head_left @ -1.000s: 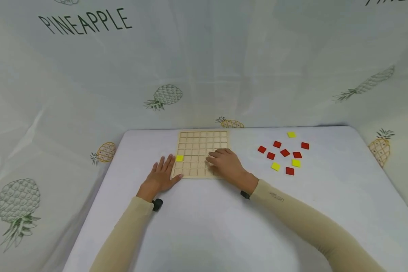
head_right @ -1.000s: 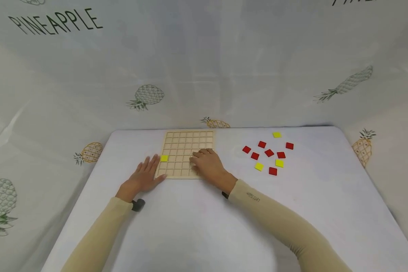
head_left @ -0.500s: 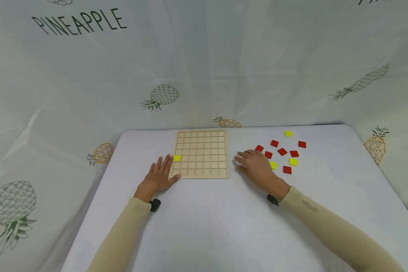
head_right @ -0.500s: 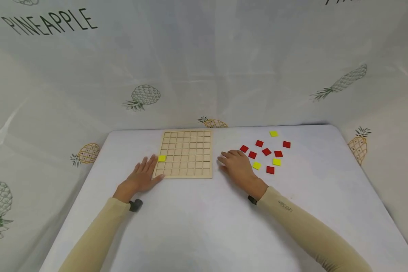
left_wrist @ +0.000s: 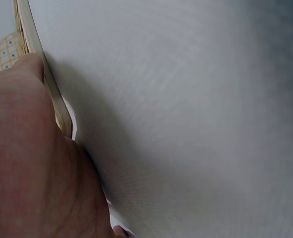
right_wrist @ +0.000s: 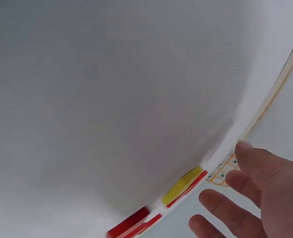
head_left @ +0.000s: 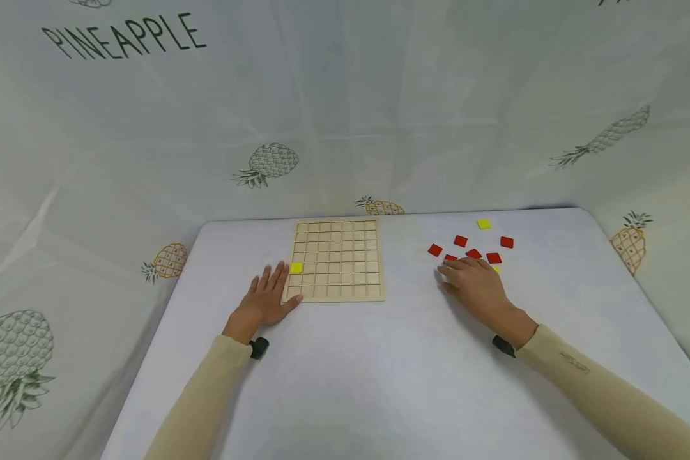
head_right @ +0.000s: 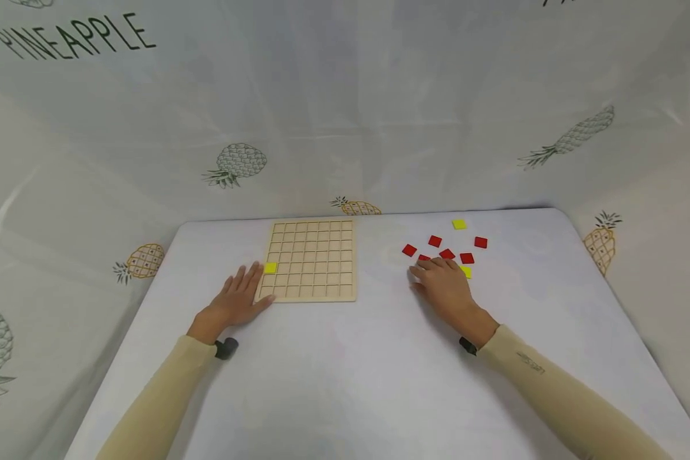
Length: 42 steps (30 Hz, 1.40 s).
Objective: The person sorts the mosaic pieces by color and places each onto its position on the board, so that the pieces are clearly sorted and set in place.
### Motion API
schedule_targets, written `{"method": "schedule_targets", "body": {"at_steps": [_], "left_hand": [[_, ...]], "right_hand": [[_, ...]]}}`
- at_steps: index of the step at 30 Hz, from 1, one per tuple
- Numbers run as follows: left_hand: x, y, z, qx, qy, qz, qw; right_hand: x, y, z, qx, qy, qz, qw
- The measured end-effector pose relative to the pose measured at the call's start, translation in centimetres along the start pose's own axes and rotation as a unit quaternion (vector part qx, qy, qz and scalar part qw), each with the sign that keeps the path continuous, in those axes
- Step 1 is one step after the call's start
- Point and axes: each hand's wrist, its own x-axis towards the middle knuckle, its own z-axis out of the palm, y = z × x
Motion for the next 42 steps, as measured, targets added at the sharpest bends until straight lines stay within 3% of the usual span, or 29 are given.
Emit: {"method": "schedule_targets", "body": {"at_steps": [5,17,33,37,42], "left_hand": [[-0.1,0.1,-0.1,-0.005,0.004,0.003,1.0000],[-1.2,1.0,-1.2,-0.019,-0.001,0.004,0.9998],[-0.1,0.2,-0.1,-0.001,0.003,-0.001,1.0000],[-0.1,0.1,-0.1,0.002,-0.002,-0.003,1.0000],[0.0,-0.1,0.0,0.003,-0.005,-0.002,1.0000]], "right_hand": [[-1.0,0.8,-0.2,-0.003,0.008,0.010,0.9999],[-1.9,1.8,-0.1,-0.004,-0.015,0.025,0.9996],[-0.5,0.6,0.0,-0.052,-0.011,-0.016,0.9985],[-0.4,0.2,0.0,-0.047,-0.017,-0.015,0.9986],[0.0,-0.4,0.0,-0.031,0.004,-0.027,0.9991]]}}
